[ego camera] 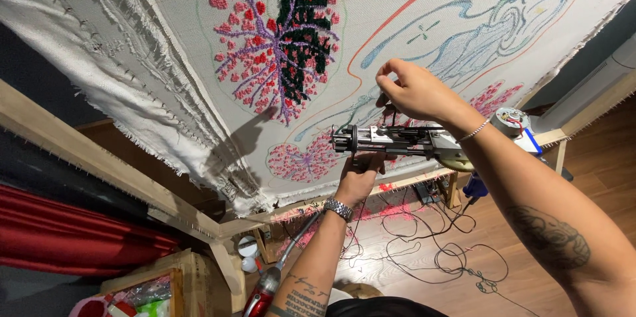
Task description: Using a tufting gun to apply yarn to a canvas on a frame to create a rug.
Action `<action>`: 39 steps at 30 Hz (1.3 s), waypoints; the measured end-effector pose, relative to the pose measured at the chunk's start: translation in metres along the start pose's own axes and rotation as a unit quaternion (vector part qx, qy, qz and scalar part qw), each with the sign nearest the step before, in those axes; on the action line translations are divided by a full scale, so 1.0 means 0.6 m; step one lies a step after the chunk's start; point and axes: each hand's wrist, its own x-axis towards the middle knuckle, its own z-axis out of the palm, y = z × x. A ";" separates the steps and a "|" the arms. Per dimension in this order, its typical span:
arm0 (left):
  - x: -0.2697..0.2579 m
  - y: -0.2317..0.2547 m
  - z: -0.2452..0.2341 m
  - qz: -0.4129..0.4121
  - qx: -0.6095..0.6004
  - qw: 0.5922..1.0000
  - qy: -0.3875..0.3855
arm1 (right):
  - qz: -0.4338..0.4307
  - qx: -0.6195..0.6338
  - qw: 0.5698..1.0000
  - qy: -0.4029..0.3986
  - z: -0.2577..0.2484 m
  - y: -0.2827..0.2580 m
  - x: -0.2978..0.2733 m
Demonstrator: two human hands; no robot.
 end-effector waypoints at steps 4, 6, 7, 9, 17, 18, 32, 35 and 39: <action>0.002 -0.029 -0.014 0.010 -0.022 1.000 0.003 | 0.043 -0.001 0.999 -0.005 -0.063 -0.038 -0.050; -0.004 0.006 -0.027 -0.020 -0.011 1.000 -0.009 | -0.006 -0.007 0.999 0.051 -0.111 -0.034 -0.086; -0.003 0.005 -0.035 -0.020 -0.010 1.000 -0.007 | -0.007 -0.006 0.999 0.050 -0.132 -0.006 -0.106; -0.001 0.004 -0.050 -0.009 -0.005 1.000 -0.016 | -0.051 0.051 0.988 0.135 -0.173 0.049 -0.144; 0.013 -0.051 -0.072 -0.108 -0.174 0.979 0.019 | 0.086 0.398 0.911 -0.067 -0.069 0.333 -0.233; 0.013 -0.030 -0.071 -0.132 -0.203 0.970 0.007 | 0.087 0.424 0.892 -0.132 -0.042 0.332 -0.237; 0.022 0.021 -0.081 -0.173 -0.011 0.982 -0.072 | 0.086 0.422 0.902 0.034 0.037 0.346 -0.252; 0.030 0.067 -0.082 -0.198 0.038 0.977 -0.067 | 0.091 0.409 0.906 0.061 0.044 0.346 -0.252; 0.037 0.063 -0.085 -0.127 -0.011 0.987 -0.099 | 0.071 0.393 0.913 0.085 0.046 0.329 -0.256</action>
